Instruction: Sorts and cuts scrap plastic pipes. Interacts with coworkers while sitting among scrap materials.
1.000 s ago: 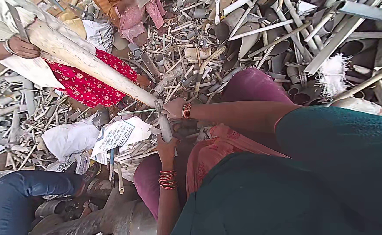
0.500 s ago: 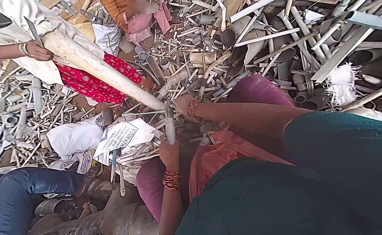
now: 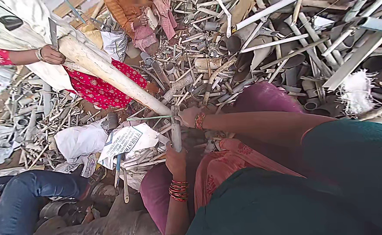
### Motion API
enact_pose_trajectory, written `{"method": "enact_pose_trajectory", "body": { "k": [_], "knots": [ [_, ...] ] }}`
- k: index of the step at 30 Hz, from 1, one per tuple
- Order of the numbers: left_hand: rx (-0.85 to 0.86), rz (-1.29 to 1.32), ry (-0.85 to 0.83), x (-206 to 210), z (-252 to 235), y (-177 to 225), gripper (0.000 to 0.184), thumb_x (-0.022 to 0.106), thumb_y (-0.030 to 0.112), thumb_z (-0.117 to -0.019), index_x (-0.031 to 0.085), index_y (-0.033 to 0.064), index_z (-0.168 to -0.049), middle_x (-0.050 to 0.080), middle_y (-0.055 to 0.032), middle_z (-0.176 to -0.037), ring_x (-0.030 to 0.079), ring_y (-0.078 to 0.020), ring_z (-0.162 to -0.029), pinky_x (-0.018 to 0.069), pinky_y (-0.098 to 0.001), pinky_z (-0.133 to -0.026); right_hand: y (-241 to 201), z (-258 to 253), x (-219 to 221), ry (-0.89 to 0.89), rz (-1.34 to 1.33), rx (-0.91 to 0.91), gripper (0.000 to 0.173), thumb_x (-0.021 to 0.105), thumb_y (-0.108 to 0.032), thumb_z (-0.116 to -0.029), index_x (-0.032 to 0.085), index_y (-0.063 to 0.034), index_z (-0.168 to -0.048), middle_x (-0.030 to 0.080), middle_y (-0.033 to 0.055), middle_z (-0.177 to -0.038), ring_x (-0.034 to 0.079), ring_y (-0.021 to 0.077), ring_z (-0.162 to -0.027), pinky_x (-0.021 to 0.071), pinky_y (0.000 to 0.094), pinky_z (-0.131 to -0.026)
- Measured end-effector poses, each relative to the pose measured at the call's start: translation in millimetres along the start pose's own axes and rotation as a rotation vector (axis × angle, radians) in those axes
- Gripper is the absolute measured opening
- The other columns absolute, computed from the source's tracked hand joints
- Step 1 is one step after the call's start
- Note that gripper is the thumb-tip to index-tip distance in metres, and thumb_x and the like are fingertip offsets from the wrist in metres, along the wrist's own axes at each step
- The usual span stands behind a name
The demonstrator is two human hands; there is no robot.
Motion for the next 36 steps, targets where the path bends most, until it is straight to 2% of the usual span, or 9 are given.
{"method": "enact_pose_trajectory", "body": {
  "k": [4, 7, 10, 15, 20, 23, 26, 32, 36],
  "knots": [
    [-0.028, 0.01, 0.032, -8.6, -12.0, -0.9, 0.061, 0.073, 0.028, -0.0931, 0.052, 0.0079, -0.147, 0.068, -0.0217, -0.124, 0.067, -0.0384, -0.112, 0.0528, -0.058, -0.094, -31.1, -1.9, 10.2, -0.071, 0.053, -0.108, 0.06, 0.024, -0.043, -0.1136, 0.056, 0.0056, -0.131, 0.064, 0.0307, -0.124, 0.062, 0.0474, -0.12, 0.0472, 0.0633, -0.096],
    [-0.044, 0.012, 0.036, -10.7, -14.4, -0.1, 0.062, 0.073, 0.029, -0.0931, 0.051, 0.011, -0.148, 0.068, -0.0201, -0.125, 0.068, -0.0372, -0.111, 0.0531, -0.0574, -0.093, -0.1, -23.8, -21.1, 0.06, 0.012, -0.005, 0.062, 0.023, -0.044, -0.1133, 0.054, 0.0042, -0.136, 0.063, 0.03, -0.128, 0.062, 0.0466, -0.122, 0.0479, 0.0626, -0.098],
    [-0.049, 0.002, 0.031, -8.4, -13.3, -1.2, 0.066, 0.073, 0.03, -0.0927, 0.048, 0.0127, -0.151, 0.068, -0.0193, -0.126, 0.068, -0.0368, -0.111, 0.0533, -0.0571, -0.093, 7.8, -21.7, -28.3, 0.068, 0.0, 0.043, 0.062, 0.023, -0.045, -0.1133, 0.053, 0.0037, -0.138, 0.063, 0.0296, -0.129, 0.061, 0.0463, -0.123, 0.0483, 0.062, -0.098],
    [-0.037, 0.086, 0.082, -12.2, -14.2, -7.6, 0.066, 0.076, 0.024, -0.0911, 0.049, 0.0071, -0.148, 0.068, -0.0231, -0.122, 0.068, -0.0403, -0.109, 0.0528, -0.06, -0.092, -48.5, 7.4, 15.0, -0.069, 0.051, -0.154, 0.059, 0.025, -0.043, -0.1136, 0.055, 0.0048, -0.132, 0.064, 0.0307, -0.122, 0.062, 0.048, -0.118, 0.0476, 0.0638, -0.094],
    [-0.023, 0.133, 0.107, -14.6, -12.4, -9.9, 0.064, 0.079, 0.024, -0.0899, 0.051, 0.0062, -0.145, 0.07, -0.0232, -0.115, 0.069, -0.0407, -0.103, 0.0534, -0.0606, -0.088, -2.5, -25.2, -34.0, 0.159, -0.047, -0.028, 0.057, 0.03, -0.044, -0.1129, 0.06, -0.0001, -0.132, 0.068, 0.0256, -0.119, 0.066, 0.0435, -0.114, 0.0516, 0.0613, -0.091],
    [-0.03, 0.136, 0.077, -7.4, -12.9, -9.7, 0.066, 0.079, 0.025, -0.0893, 0.051, 0.0065, -0.146, 0.07, -0.0236, -0.115, 0.069, -0.0406, -0.103, 0.0532, -0.0602, -0.089, -15.2, -11.6, -12.3, 0.029, -0.021, -0.092, 0.059, 0.026, -0.043, -0.1135, 0.056, 0.0031, -0.135, 0.064, 0.0293, -0.124, 0.063, 0.0467, -0.119, 0.0483, 0.064, -0.095],
    [-0.008, 0.192, 0.105, -10.4, -17.1, -10.6, 0.065, 0.08, 0.021, -0.0886, 0.051, 0.0019, -0.144, 0.069, -0.0263, -0.115, 0.068, -0.0431, -0.104, 0.052, -0.0617, -0.091, -54.9, 10.3, 21.7, -0.089, 0.056, -0.244, 0.059, 0.027, -0.043, -0.1132, 0.056, 0.0054, -0.13, 0.065, 0.0318, -0.119, 0.063, 0.0501, -0.114, 0.0476, 0.0657, -0.092],
    [0.006, 0.249, 0.119, -15.3, -22.2, -10.7, 0.063, 0.081, 0.022, -0.0873, 0.054, 0.0018, -0.141, 0.07, -0.0238, -0.111, 0.07, -0.0401, -0.099, 0.0537, -0.0605, -0.088, -16.4, -26.9, -20.2, 0.097, -0.002, -0.169, 0.066, 0.026, -0.05, -0.1119, 0.062, 0.0028, -0.127, 0.067, 0.0268, -0.12, 0.065, 0.044, -0.116, 0.0493, 0.0625, -0.093],
    [0.048, 0.361, 0.078, -7.6, -20.3, -8.2, 0.062, 0.082, 0.017, -0.0862, 0.055, -0.0036, -0.138, 0.069, -0.0261, -0.111, 0.068, -0.0395, -0.101, 0.0518, -0.0577, -0.092, -38.3, -6.9, 1.0, 0.006, 0.032, -0.186, 0.062, 0.025, -0.045, -0.1129, 0.057, 0.0056, -0.128, 0.065, 0.0308, -0.12, 0.063, 0.0483, -0.116, 0.0479, 0.0644, -0.093]
  ]
}}
Point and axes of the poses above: each hand's wrist, its own z-axis away from the middle knuckle, its own x-axis out of the palm, y = z × x, the point moved 10 cm from there along -z, towards the middle knuckle
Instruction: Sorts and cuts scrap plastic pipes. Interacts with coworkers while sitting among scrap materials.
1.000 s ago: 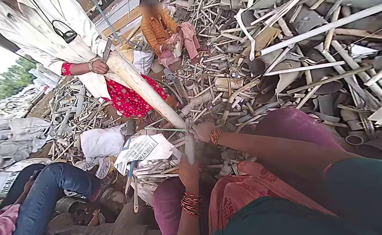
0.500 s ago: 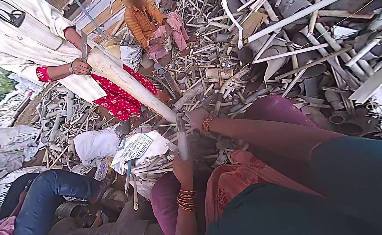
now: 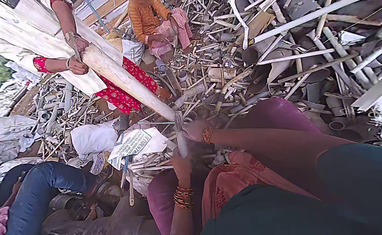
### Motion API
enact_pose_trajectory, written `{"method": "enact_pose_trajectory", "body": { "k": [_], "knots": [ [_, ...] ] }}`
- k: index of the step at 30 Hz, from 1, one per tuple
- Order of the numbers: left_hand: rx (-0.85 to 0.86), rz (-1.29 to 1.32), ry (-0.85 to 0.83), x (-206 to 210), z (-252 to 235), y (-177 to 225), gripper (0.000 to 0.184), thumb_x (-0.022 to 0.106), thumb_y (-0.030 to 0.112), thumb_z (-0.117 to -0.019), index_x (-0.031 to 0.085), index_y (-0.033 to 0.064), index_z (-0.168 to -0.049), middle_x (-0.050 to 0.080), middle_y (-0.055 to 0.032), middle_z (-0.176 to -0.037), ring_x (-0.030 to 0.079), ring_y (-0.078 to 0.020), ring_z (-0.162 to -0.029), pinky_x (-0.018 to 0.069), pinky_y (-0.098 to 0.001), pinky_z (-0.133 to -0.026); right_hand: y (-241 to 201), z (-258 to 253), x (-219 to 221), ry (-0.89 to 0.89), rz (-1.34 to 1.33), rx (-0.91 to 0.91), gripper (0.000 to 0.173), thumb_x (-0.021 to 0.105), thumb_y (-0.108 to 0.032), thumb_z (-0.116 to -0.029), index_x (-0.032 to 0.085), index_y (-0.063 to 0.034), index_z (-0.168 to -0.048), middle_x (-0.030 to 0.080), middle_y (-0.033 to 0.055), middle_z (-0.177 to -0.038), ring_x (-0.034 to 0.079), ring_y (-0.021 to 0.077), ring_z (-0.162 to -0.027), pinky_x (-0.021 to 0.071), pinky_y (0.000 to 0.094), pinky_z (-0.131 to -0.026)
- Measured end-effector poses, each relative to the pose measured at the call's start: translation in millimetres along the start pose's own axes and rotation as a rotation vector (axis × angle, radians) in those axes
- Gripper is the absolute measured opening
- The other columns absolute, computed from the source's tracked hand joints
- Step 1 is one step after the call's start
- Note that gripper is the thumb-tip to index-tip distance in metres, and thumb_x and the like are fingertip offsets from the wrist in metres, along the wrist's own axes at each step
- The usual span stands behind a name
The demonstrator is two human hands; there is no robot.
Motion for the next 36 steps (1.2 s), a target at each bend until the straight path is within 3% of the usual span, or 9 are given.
{"method": "enact_pose_trajectory", "body": {
  "k": [3, 6, 8, 13, 15, 18, 24, 27, 36],
  "knots": [
    [-0.017, -0.029, 0.029, -6.2, -2.0, -3.6, 0.061, 0.082, 0.019, -0.0859, 0.056, -0.0024, -0.137, 0.069, -0.0252, -0.11, 0.068, -0.0394, -0.101, 0.0522, -0.058, -0.091, -9.3, -3.6, 6.0, 0.0, 0.018, -0.058, 0.06, 0.028, -0.046, -0.1125, 0.059, 0.004, -0.125, 0.067, 0.0289, -0.114, 0.065, 0.0473, -0.111, 0.0484, 0.0644, -0.09],
    [-0.03, -0.052, 0.014, -9.3, -4.6, -6.3, 0.061, 0.081, 0.021, -0.0869, 0.056, -0.0001, -0.138, 0.07, -0.0236, -0.111, 0.068, -0.0387, -0.101, 0.0522, -0.0582, -0.091, 33.3, -24.7, -19.3, 0.162, 0.049, 0.034, 0.059, 0.031, -0.048, -0.112, 0.064, -0.0008, -0.125, 0.07, 0.025, -0.109, 0.069, 0.0439, -0.104, 0.0528, 0.0611, -0.084],
    [-0.023, 0.012, -0.023, -2.4, -5.2, -7.7, 0.061, 0.081, 0.019, -0.0868, 0.056, -0.0016, -0.138, 0.069, -0.0239, -0.111, 0.069, -0.0373, -0.1, 0.0531, -0.056, -0.09, 41.6, -24.2, -21.8, 0.158, 0.036, 0.056, 0.058, 0.031, -0.047, -0.1123, 0.064, -0.0007, -0.126, 0.07, 0.0258, -0.11, 0.068, 0.0443, -0.106, 0.052, 0.0616, -0.085],
    [-0.003, 0.23, -0.047, 5.2, -9.2, -16.3, 0.056, 0.079, 0.014, -0.0864, 0.056, -0.007, -0.133, 0.068, -0.0245, -0.106, 0.068, -0.0312, -0.092, 0.0546, -0.0496, -0.085, -14.0, -8.7, 18.4, 0.01, 0.038, -0.105, 0.059, 0.03, -0.045, -0.1128, 0.061, 0.0038, -0.124, 0.068, 0.0271, -0.111, 0.066, 0.0465, -0.108, 0.0493, 0.063, -0.088],
    [-0.003, 0.24, -0.063, 5.3, -8.5, -18.5, 0.056, 0.077, 0.014, -0.0871, 0.055, -0.0063, -0.134, 0.068, -0.023, -0.105, 0.068, -0.0285, -0.089, 0.0558, -0.0469, -0.082, 6.7, -18.6, 4.1, 0.084, 0.044, -0.038, 0.059, 0.03, -0.046, -0.1126, 0.062, 0.0021, -0.123, 0.069, 0.026, -0.109, 0.068, 0.045, -0.106, 0.0507, 0.0614, -0.086],
    [-0.002, 0.197, -0.113, 9.8, -5.7, -15.7, 0.058, 0.079, 0.016, -0.0863, 0.056, -0.0063, -0.134, 0.068, -0.0243, -0.108, 0.068, -0.0319, -0.095, 0.0537, -0.0504, -0.087, 51.5, -30.1, -23.8, 0.163, 0.051, 0.102, 0.06, 0.029, -0.047, -0.1125, 0.063, 0.0004, -0.126, 0.069, 0.027, -0.111, 0.068, 0.046, -0.106, 0.0519, 0.0628, -0.085],
    [-0.002, 0.238, -0.092, 7.0, -7.9, -17.3, 0.054, 0.078, 0.014, -0.0863, 0.057, -0.0067, -0.131, 0.068, -0.022, -0.103, 0.067, -0.0281, -0.089, 0.0546, -0.0478, -0.083, -9.6, -6.4, 15.7, 0.018, 0.039, -0.077, 0.058, 0.032, -0.047, -0.1123, 0.062, 0.0016, -0.124, 0.069, 0.0253, -0.108, 0.068, 0.0442, -0.106, 0.051, 0.0617, -0.086],
    [-0.002, 0.219, -0.071, 2.8, -11.1, -11.6, 0.052, 0.078, 0.015, -0.0874, 0.059, -0.0063, -0.13, 0.069, -0.0221, -0.102, 0.069, -0.0287, -0.087, 0.056, -0.048, -0.082, -0.7, -15.1, 5.4, 0.077, 0.086, -0.105, 0.06, 0.031, -0.049, -0.1119, 0.063, 0.0019, -0.118, 0.07, 0.025, -0.103, 0.069, 0.0445, -0.099, 0.0525, 0.0617, -0.079],
    [-0.005, 0.209, -0.049, 2.8, -4.2, -20.4, 0.048, 0.078, 0.015, -0.087, 0.06, -0.0075, -0.126, 0.068, -0.0219, -0.101, 0.067, -0.0278, -0.087, 0.055, -0.047, -0.082, -20.9, 1.5, 23.4, 0.058, 0.075, -0.143, 0.058, 0.031, -0.046, -0.1127, 0.061, 0.0025, -0.122, 0.069, 0.026, -0.105, 0.068, 0.0458, -0.101, 0.0517, 0.0616, -0.082]
  ]
}}
Point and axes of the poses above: each hand's wrist, its own z-axis away from the middle knuckle, its own x-axis out of the palm, y = z × x, the point moved 10 cm from there along -z, towards the middle knuckle
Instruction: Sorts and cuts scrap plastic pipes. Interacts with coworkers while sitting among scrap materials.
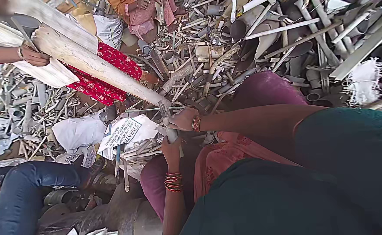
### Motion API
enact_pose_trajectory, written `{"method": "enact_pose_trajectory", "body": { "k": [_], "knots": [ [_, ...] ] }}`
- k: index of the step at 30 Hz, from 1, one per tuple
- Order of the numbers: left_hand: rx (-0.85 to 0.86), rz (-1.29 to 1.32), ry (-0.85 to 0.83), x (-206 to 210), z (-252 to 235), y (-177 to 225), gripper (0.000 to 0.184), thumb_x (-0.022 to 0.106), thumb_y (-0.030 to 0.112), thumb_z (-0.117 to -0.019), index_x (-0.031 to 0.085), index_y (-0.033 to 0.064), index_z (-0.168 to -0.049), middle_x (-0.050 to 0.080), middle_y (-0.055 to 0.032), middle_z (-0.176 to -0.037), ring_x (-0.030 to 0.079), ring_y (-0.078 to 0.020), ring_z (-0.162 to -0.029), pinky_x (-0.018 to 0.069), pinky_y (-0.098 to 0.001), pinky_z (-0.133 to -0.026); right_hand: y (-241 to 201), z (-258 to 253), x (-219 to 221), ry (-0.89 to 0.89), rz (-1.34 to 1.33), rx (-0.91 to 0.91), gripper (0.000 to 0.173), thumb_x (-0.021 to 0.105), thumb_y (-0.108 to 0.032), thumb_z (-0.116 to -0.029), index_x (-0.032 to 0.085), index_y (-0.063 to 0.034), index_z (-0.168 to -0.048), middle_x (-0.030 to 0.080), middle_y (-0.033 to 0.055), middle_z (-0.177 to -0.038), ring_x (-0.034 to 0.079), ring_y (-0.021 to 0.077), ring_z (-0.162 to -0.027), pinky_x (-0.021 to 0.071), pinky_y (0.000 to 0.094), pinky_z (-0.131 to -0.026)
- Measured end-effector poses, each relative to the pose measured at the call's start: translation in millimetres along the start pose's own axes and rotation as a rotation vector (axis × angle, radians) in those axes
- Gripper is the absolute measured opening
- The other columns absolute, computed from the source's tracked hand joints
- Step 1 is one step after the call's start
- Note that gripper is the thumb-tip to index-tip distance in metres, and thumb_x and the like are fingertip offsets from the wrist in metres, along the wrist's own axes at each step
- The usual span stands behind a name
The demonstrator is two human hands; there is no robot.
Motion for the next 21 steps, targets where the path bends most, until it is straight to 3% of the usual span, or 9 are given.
{"method": "enact_pose_trajectory", "body": {
  "k": [3, 6, 9, 11, 13, 16, 18, 21],
  "knots": [
    [-0.009, -0.042, 0.002, -4.1, 6.4, 5.2, 0.051, 0.079, 0.015, -0.0871, 0.059, -0.0068, -0.128, 0.068, -0.023, -0.105, 0.066, -0.0294, -0.093, 0.0525, -0.0487, -0.086, 37.6, -16.1, -23.1, 0.093, -0.035, 0.143, 0.059, 0.03, -0.046, -0.1129, 0.06, 0.0035, -0.125, 0.068, 0.0274, -0.108, 0.069, 0.0462, -0.102, 0.0523, 0.0611, -0.082],
    [0.035, 0.022, -0.028, 5.1, 12.3, 11.3, 0.048, 0.077, 0.012, -0.0858, 0.06, -0.0066, -0.126, 0.069, -0.019, -0.101, 0.066, -0.0225, -0.088, 0.0536, -0.042, -0.081, 74.2, -16.9, -44.5, 0.167, -0.063, 0.261, 0.06, 0.029, -0.046, -0.1128, 0.063, 0.0022, -0.123, 0.07, 0.0271, -0.108, 0.069, 0.0459, -0.104, 0.0526, 0.0624, -0.083],
    [0.024, 0.15, -0.052, 11.7, 11.7, 9.3, 0.046, 0.075, 0.01, -0.0863, 0.058, -0.0084, -0.124, 0.066, -0.0169, -0.095, 0.065, -0.0176, -0.076, 0.0568, -0.0354, -0.071, 33.5, -2.5, -25.1, 0.068, -0.069, 0.115, 0.058, 0.028, -0.045, -0.1132, 0.06, 0.0027, -0.122, 0.068, 0.0267, -0.105, 0.069, 0.046, -0.101, 0.0525, 0.0616, -0.081],
    [-0.002, 0.186, -0.049, 7.7, 10.1, 5.9, 0.044, 0.073, 0.009, -0.0873, 0.056, -0.0089, -0.125, 0.064, -0.0176, -0.097, 0.063, -0.018, -0.079, 0.0545, -0.0356, -0.074, 11.7, -0.1, -12.3, 0.026, -0.08, 0.046, 0.058, 0.029, -0.045, -0.1131, 0.06, 0.0032, -0.123, 0.068, 0.0271, -0.104, 0.068, 0.0465, -0.101, 0.0508, 0.062, -0.082],
    [-0.013, 0.192, -0.064, 5.4, 10.3, 6.0, 0.045, 0.071, 0.008, -0.0886, 0.055, -0.0089, -0.127, 0.064, -0.0176, -0.098, 0.063, -0.0174, -0.079, 0.055, -0.0348, -0.074, 27.2, -9.3, -20.0, 0.085, -0.072, 0.088, 0.057, 0.031, -0.045, -0.1128, 0.062, 0.0022, -0.121, 0.069, 0.026, -0.103, 0.069, 0.0454, -0.099, 0.0523, 0.0616, -0.08],
    [0.0, 0.24, -0.104, 13.0, 17.5, 9.9, 0.044, 0.07, 0.006, -0.0868, 0.054, -0.0088, -0.125, 0.065, -0.0126, -0.087, 0.065, -0.0119, -0.065, 0.0576, -0.028, -0.061, 67.5, -14.8, -35.3, 0.155, -0.073, 0.207, 0.06, 0.03, -0.047, -0.1124, 0.062, 0.0019, -0.122, 0.07, 0.0265, -0.105, 0.069, 0.0457, -0.101, 0.0519, 0.0625, -0.081],
    [-0.021, 0.292, -0.126, 18.1, 22.0, 10.2, 0.044, 0.068, 0.003, -0.0882, 0.052, -0.01, -0.127, 0.064, -0.0127, -0.084, 0.064, -0.012, -0.059, 0.0578, -0.0272, -0.056, 59.6, -9.6, -27.0, 0.133, -0.081, 0.18, 0.059, 0.03, -0.046, -0.1127, 0.062, 0.0031, -0.12, 0.07, 0.0269, -0.105, 0.069, 0.0461, -0.101, 0.0525, 0.0629, -0.081],
    [-0.049, 0.32, -0.099, 15.6, 17.7, 7.7, 0.044, 0.067, 0.001, -0.09, 0.05, -0.01, -0.129, 0.063, -0.0154, -0.091, 0.064, -0.0128, -0.062, 0.0576, -0.0272, -0.058, 19.8, 2.7, -6.7, 0.02, -0.093, 0.069, 0.055, 0.031, -0.043, -0.1132, 0.061, 0.0016, -0.123, 0.069, 0.0253, -0.105, 0.068, 0.0445, -0.102, 0.0512, 0.0607, -0.084]
  ]
}}
Point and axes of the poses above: each hand's wrist, its own z-axis away from the middle knuckle, its own x-axis out of the palm, y = z × x, the point moved 10 cm from there along -z, towards the middle knuckle
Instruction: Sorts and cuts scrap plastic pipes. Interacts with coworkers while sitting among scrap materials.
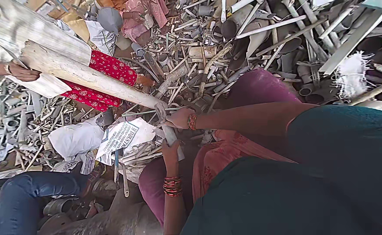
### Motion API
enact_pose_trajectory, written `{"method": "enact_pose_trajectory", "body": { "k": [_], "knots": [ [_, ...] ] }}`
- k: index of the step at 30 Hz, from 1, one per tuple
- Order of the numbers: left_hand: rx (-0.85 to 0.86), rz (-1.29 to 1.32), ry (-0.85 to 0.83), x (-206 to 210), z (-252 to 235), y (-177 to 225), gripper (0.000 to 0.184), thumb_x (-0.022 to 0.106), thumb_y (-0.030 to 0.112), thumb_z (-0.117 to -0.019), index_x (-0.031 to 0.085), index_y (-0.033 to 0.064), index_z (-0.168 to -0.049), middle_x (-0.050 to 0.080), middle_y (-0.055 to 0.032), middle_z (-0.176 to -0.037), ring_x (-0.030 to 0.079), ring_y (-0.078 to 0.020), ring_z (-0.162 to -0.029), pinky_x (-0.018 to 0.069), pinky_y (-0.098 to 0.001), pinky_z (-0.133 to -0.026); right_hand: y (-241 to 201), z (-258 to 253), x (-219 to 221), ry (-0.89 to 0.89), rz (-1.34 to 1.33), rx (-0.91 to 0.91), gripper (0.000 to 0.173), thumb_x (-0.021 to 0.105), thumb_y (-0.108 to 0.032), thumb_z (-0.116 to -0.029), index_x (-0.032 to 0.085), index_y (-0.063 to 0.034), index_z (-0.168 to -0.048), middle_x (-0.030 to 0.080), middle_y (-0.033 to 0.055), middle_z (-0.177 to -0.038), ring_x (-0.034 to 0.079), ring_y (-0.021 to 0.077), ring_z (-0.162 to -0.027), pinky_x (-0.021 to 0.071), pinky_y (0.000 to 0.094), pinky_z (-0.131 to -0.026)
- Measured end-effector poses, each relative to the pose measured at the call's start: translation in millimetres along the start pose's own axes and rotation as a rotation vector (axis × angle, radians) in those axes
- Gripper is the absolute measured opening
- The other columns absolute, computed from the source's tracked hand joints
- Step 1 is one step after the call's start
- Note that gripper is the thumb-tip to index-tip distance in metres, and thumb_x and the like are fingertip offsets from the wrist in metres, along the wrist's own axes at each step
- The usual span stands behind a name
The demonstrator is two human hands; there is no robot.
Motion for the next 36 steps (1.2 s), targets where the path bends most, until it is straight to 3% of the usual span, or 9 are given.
{"method": "enact_pose_trajectory", "body": {
  "k": [6, 9, 12, 17, 19, 24, 29, 33, 36],
  "knots": [
    [0.033, -0.083, -0.002, 0.9, -1.5, 4.9, 0.046, 0.069, 0.004, -0.0881, 0.053, -0.0086, -0.129, 0.065, -0.0141, -0.091, 0.064, -0.0115, -0.066, 0.0564, -0.0269, -0.062, 44.0, -19.9, -30.6, 0.122, 0.027, 0.135, 0.06, 0.03, -0.046, -0.1126, 0.063, 0.0024, -0.123, 0.07, 0.0271, -0.106, 0.069, 0.0459, -0.102, 0.0518, 0.0625, -0.082],
    [0.036, -0.058, -0.005, 2.4, -0.6, 2.5, 0.046, 0.07, 0.003, -0.0875, 0.052, -0.0084, -0.129, 0.064, -0.0139, -0.089, 0.064, -0.0119, -0.064, 0.0573, -0.0274, -0.06, 21.3, -8.4, -14.0, 0.033, 0.021, 0.066, 0.059, 0.028, -0.046, -0.1131, 0.06, 0.003, -0.123, 0.068, 0.0269, -0.107, 0.068, 0.046, -0.103, 0.0522, 0.0621, -0.082],
    [0.036, -0.144, 0.035, -8.8, -7.5, -2.4, 0.047, 0.071, 0.006, -0.0879, 0.054, -0.0076, -0.129, 0.064, -0.0176, -0.094, 0.064, -0.0176, -0.071, 0.0563, -0.0347, -0.067, -7.2, -2.4, 2.0, -0.014, 0.033, -0.041, 0.057, 0.031, -0.044, -0.113, 0.062, 0.0027, -0.119, 0.069, 0.0252, -0.103, 0.068, 0.0441, -0.1, 0.0513, 0.0606, -0.081],
    [0.018, -0.618, 0.066, -5.8, -3.5, 12.6, 0.059, 0.079, 0.019, -0.0872, 0.055, -0.0018, -0.137, 0.069, -0.0243, -0.107, 0.068, -0.0371, -0.096, 0.0525, -0.0566, -0.087, 59.5, -25.2, -37.6, 0.109, 0.047, 0.242, 0.06, 0.03, -0.046, -0.1127, 0.065, 0.0024, -0.121, 0.07, 0.0274, -0.109, 0.068, 0.046, -0.106, 0.0525, 0.0626, -0.083],
    [-0.007, -0.703, 0.064, -3.1, -1.9, 13.4, 0.061, 0.078, 0.022, -0.0887, 0.053, 0.0, -0.14, 0.069, -0.0241, -0.11, 0.068, -0.0394, -0.1, 0.0521, -0.0589, -0.089, 54.7, -19.9, -32.4, 0.088, 0.044, 0.228, 0.061, 0.029, -0.046, -0.1127, 0.064, 0.0028, -0.123, 0.069, 0.0282, -0.11, 0.068, 0.0467, -0.107, 0.0525, 0.0627, -0.084],
    [-0.052, -0.811, 0.143, -14.8, -6.9, 17.0, 0.061, 0.077, 0.025, -0.0897, 0.052, 0.0046, -0.142, 0.07, -0.0232, -0.11, 0.068, -0.0403, -0.101, 0.0525, -0.0605, -0.087, 7.2, -11.2, 8.2, -0.026, 0.005, 0.044, 0.057, 0.032, -0.045, -0.1126, 0.064, 0.0015, -0.118, 0.07, 0.0246, -0.106, 0.069, 0.0437, -0.104, 0.0519, 0.0625, -0.083],
    [-0.062, -0.926, 0.158, -6.6, 5.2, 25.8, 0.065, 0.076, 0.027, -0.09, 0.05, 0.0111, -0.147, 0.071, -0.0209, -0.114, 0.07, -0.0392, -0.102, 0.0539, -0.0597, -0.085, 94.4, -24.3, -34.4, 0.07, 0.01, 0.378, 0.056, 0.033, -0.038, -0.113, 0.066, 0.0066, -0.116, 0.068, 0.0293, -0.117, 0.066, 0.0469, -0.113, 0.0514, 0.0636, -0.086],
    [0.007, -0.835, 0.242, -12.3, 2.6, 44.8, 0.069, 0.077, 0.025, -0.0904, 0.046, 0.007, -0.149, 0.069, -0.0238, -0.113, 0.069, -0.0416, -0.102, 0.0527, -0.0607, -0.085, 70.3, -17.0, -13.7, 0.068, -0.019, 0.331, 0.059, 0.03, -0.042, -0.1129, 0.066, 0.0046, -0.119, 0.068, 0.0287, -0.117, 0.067, 0.0477, -0.11, 0.0523, 0.0648, -0.084],
    [0.015, -0.774, 0.249, -23.7, -7.1, 37.7, 0.065, 0.077, 0.025, -0.0902, 0.048, 0.0047, -0.145, 0.069, -0.0236, -0.114, 0.068, -0.041, -0.103, 0.0523, -0.0602, -0.087, 81.2, -17.6, 0.2, 0.022, -0.079, 0.394, 0.06, 0.034, -0.045, -0.112, 0.059, 0.0069, -0.129, 0.067, 0.0295, -0.12, 0.065, 0.0465, -0.116, 0.0508, 0.0626, -0.092]
  ]
}}
Point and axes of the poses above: each hand's wrist, its own z-axis away from the middle knuckle, its own x-axis out of the palm, y = z × x, the point moved 10 cm from there along -z, towards the middle knuckle
